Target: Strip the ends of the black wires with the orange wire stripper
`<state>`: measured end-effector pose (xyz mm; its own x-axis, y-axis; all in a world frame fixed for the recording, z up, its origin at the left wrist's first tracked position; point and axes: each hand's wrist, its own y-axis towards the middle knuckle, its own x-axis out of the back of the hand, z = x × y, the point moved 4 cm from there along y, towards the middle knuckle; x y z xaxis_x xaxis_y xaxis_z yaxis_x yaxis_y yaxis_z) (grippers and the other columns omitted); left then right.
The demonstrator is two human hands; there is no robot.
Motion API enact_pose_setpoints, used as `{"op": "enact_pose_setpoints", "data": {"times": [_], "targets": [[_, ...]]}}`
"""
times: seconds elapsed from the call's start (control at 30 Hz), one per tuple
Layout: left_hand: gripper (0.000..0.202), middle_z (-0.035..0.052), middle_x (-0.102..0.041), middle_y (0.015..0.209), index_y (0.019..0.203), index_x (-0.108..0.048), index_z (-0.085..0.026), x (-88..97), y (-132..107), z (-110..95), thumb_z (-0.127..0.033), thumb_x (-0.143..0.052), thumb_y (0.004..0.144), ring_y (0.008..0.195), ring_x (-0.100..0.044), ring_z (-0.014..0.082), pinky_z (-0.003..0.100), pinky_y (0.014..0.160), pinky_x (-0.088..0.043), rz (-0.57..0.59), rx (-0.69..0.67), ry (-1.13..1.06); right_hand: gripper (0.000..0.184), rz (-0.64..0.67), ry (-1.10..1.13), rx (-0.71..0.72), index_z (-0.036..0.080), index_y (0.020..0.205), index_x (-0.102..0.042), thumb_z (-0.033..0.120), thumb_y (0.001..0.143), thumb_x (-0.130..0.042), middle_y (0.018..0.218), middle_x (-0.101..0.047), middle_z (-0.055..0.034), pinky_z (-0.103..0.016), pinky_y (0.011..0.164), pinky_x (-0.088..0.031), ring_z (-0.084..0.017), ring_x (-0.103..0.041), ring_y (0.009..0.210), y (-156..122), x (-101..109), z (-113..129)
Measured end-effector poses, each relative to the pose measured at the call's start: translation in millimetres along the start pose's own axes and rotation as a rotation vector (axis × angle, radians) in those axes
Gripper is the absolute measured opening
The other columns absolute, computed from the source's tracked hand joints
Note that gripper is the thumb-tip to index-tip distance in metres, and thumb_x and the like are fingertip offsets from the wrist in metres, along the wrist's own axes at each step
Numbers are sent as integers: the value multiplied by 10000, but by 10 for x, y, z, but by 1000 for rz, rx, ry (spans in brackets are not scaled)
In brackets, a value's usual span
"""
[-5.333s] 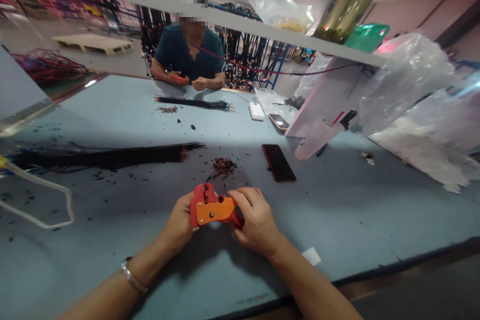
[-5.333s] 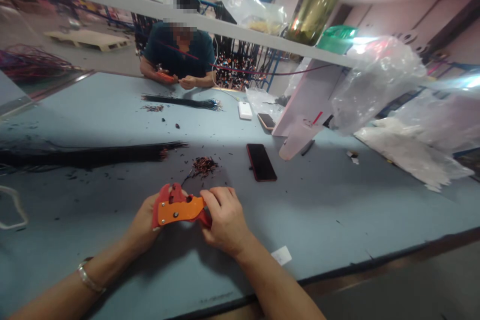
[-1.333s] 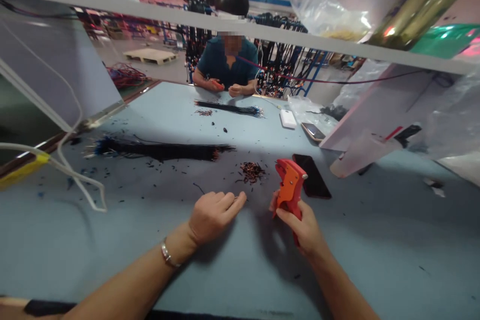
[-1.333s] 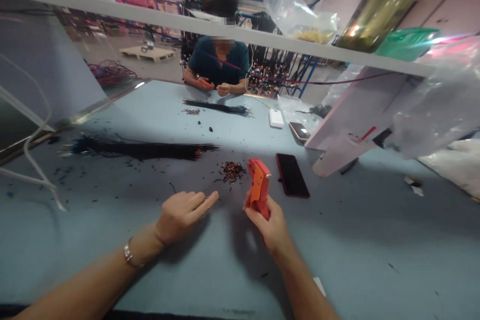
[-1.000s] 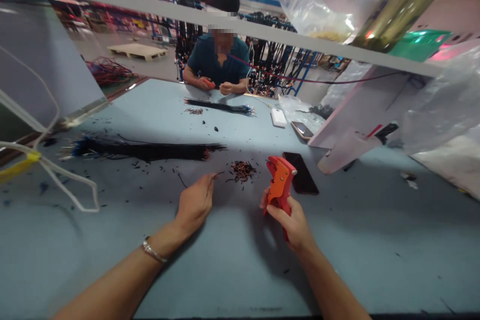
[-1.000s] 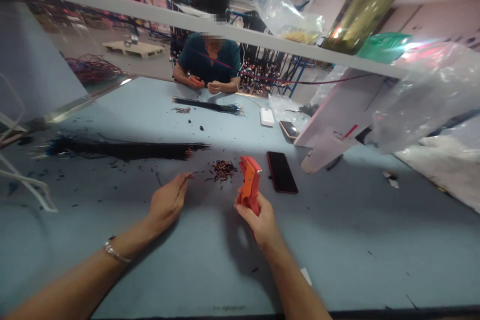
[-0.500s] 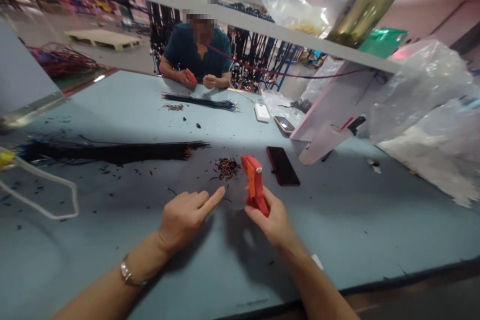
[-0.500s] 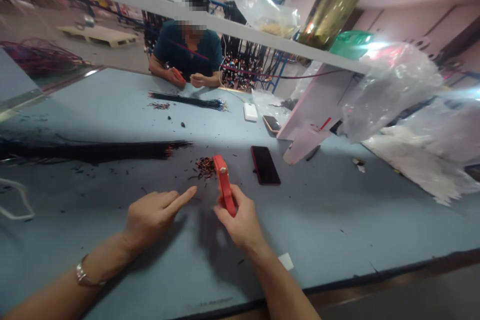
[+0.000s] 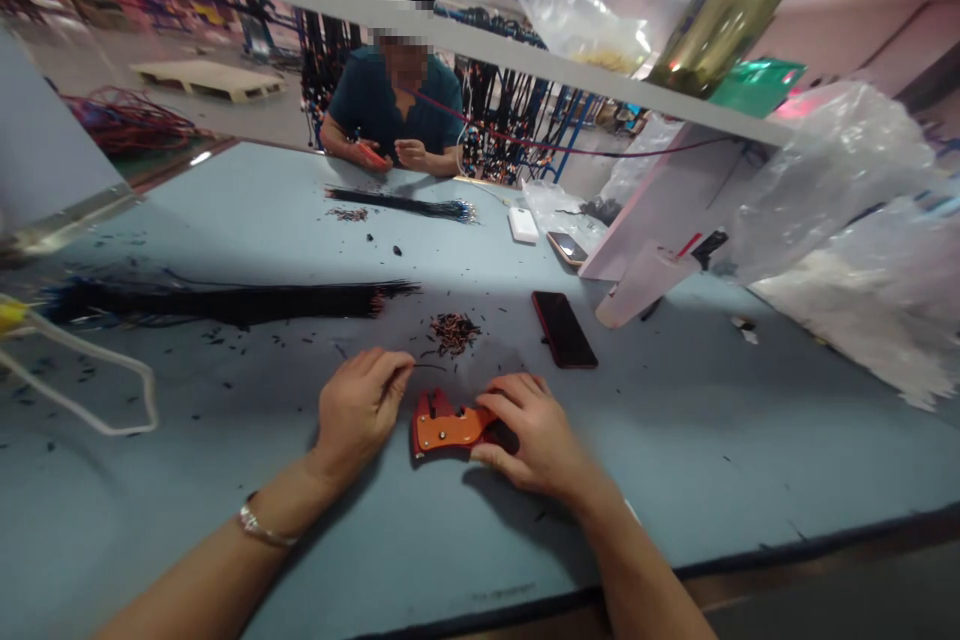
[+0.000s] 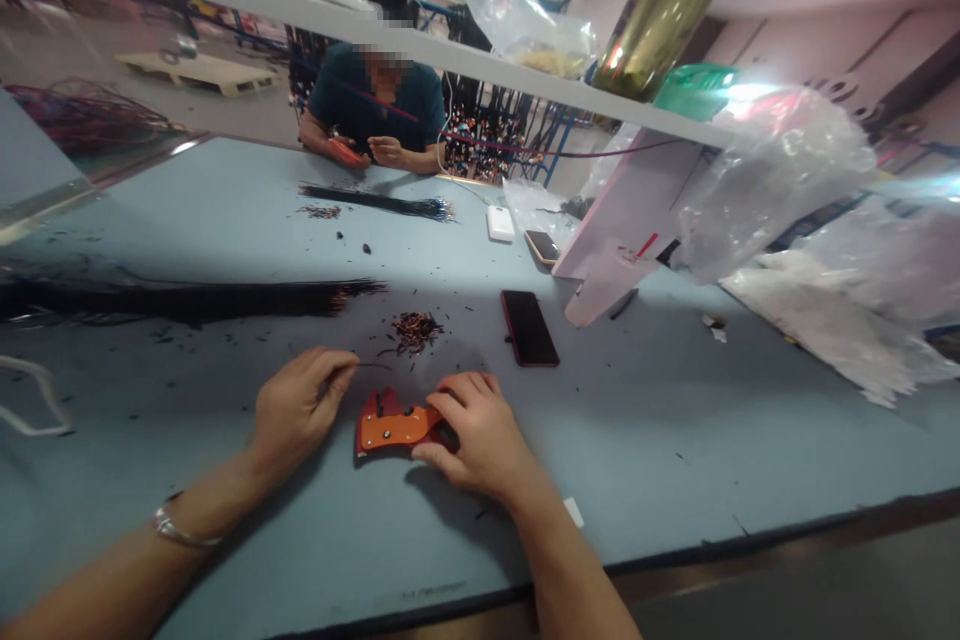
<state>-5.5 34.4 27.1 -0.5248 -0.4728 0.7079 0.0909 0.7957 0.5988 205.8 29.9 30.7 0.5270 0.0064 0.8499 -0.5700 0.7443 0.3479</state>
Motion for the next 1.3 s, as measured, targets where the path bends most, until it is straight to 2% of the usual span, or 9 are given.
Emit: {"op": "enact_pose_setpoints", "data": {"times": [0.07,0.13,0.23,0.37,0.53,0.93,1.03,1.17,1.3], "targets": [[178,7,-666,750,869,-624,-208,-25,-6,-76,-223,-457,928,701,-604,158,320,767,-390,46,-117,-13,215,-153,55,-32,200,1026,-631,314,850,-585,1009,-643,-102,-415,853,-397,-258,-562,947,26,30,43],[194,5,-659,741,887,-622,-208,-33,-14,-167,-189,-433,925,678,-589,151,345,798,-370,69,-226,-25,238,-254,90,-60,189,1080,-604,282,871,-539,1026,-650,-108,-408,865,-383,-252,-568,962,59,6,102],[204,5,-647,705,873,-619,-200,-16,-34,-299,-177,-422,923,625,-549,142,354,786,-361,38,-372,-7,265,-214,71,-25,175,1105,-595,319,890,-538,940,-679,-93,-395,838,-368,-231,-592,862,122,-130,209],[205,-6,-612,644,855,-623,-198,-29,-75,-374,-153,-432,918,579,-500,128,288,669,-368,21,-504,15,258,-214,-32,20,192,818,-656,225,941,-431,618,-614,-20,-373,796,-354,-158,-533,596,124,-194,228],[231,-29,-547,568,799,-640,-213,-63,-57,-234,-215,-446,924,500,-467,109,250,504,-306,60,-428,30,278,-257,-41,30,213,712,-650,212,924,-470,568,-607,5,-353,796,-352,-128,-509,516,54,-51,80],[259,18,-601,599,906,-681,-206,-124,-57,-120,-65,-471,851,506,-535,166,282,477,-323,242,-429,299,323,-168,-227,101,202,631,-598,171,917,-450,506,-531,25,-366,875,-319,-120,-438,511,54,-52,16],[318,53,-650,682,1011,-677,-193,-94,-23,-93,-40,-466,828,618,-596,214,322,564,-395,217,-382,346,298,-184,-192,43,204,669,-615,185,921,-456,536,-576,15,-362,872,-321,-126,-475,525,46,-41,-26],[511,133,-675,1061,1217,-584,-193,-6,37,1,12,-439,772,959,-617,289,479,877,-381,119,-212,387,261,-217,-168,-66,201,728,-629,185,924,-457,576,-619,2,-362,858,-317,-138,-517,543,13,-43,-102],[526,143,-638,1143,1270,-534,-187,70,18,13,-23,-467,775,1029,-598,293,489,936,-350,-11,-115,307,274,-204,-125,-100,196,716,-618,206,935,-455,574,-628,5,-349,826,-313,-136,-527,537,6,-97,-119]]}}
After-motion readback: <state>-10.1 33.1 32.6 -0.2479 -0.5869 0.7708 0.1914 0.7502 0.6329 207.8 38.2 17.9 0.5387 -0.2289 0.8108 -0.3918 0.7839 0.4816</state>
